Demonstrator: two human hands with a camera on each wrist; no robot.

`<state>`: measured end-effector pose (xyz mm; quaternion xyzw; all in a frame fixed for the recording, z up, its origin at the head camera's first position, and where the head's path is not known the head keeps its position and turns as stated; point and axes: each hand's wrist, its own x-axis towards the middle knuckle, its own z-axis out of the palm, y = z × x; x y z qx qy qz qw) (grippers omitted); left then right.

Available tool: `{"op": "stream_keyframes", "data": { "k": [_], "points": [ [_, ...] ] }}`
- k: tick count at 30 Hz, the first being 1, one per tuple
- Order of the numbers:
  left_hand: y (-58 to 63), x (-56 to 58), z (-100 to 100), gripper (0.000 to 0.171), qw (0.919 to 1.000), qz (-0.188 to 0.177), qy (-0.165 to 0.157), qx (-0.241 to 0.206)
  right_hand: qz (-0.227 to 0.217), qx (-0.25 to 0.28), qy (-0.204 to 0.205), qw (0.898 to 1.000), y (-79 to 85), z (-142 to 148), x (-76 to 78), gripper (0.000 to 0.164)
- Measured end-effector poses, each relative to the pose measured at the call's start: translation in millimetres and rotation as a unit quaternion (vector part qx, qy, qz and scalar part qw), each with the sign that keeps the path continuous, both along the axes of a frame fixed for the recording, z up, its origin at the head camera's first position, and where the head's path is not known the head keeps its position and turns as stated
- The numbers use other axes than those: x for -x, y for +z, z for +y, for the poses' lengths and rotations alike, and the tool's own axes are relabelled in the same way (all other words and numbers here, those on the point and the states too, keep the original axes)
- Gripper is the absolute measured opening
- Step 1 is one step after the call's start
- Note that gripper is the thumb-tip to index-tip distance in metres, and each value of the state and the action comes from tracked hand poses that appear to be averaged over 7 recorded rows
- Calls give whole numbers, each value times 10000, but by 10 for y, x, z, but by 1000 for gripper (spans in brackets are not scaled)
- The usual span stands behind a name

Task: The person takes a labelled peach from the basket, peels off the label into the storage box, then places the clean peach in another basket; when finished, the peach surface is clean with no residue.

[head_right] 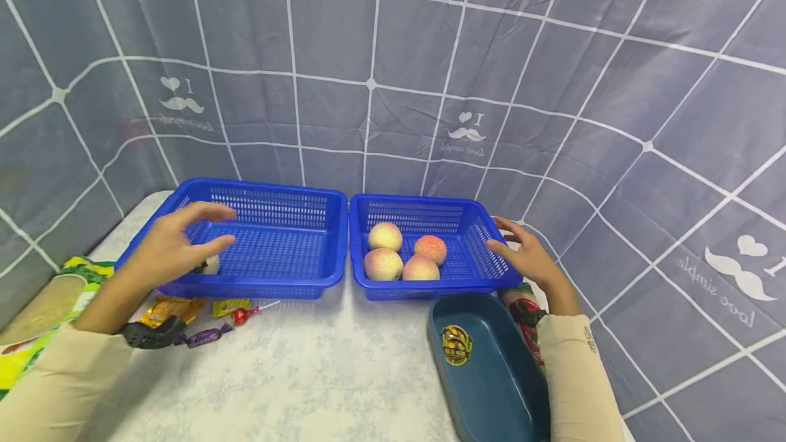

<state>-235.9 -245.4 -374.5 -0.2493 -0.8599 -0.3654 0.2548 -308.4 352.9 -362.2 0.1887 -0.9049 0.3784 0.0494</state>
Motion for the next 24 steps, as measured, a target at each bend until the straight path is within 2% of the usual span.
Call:
{"op": "stream_keyframes", "data": {
  "k": [2, 4, 7, 9, 12, 14, 16, 20, 24],
  "points": [
    [-69, -97, -399, 44, 9980, 43, 619, -142, 258, 29, 279, 9993, 214, -275, 66, 66],
    [-143, -184, -752, 51, 9944, -234, 1022, -152, 528, -44, 606, 9968, 426, -591, 119, 66],
    [-297, -301, -1151, 55, 9879, -798, 1315, -191, 823, -208, 1269, 9883, 696, -1130, 167, 67],
    [-414, -367, -1316, 54, 9862, -1015, 1272, -317, 920, -234, 1736, 9802, 785, -1488, 254, 68],
    [-543, -427, -1409, 51, 9859, -1089, 1179, -468, 870, -173, 2278, 9697, 844, -2021, 384, 69],
    [-594, -422, -1409, 48, 9877, -1016, 1088, -476, 791, -148, 2518, 9644, 823, -2340, 502, 69],
    [-629, -404, -1395, 45, 9887, -962, 1069, -432, 617, -152, 2707, 9606, 800, -2668, 558, 68],
    [-712, -375, -1376, 40, 9887, -931, 1058, -507, 331, -447, 3047, 9508, 647, -3289, 648, 70],
    [-819, -370, -1356, 39, 9872, -954, 1083, -681, 310, -892, 3270, 9403, 432, -3843, 703, 77]
  ]
}}
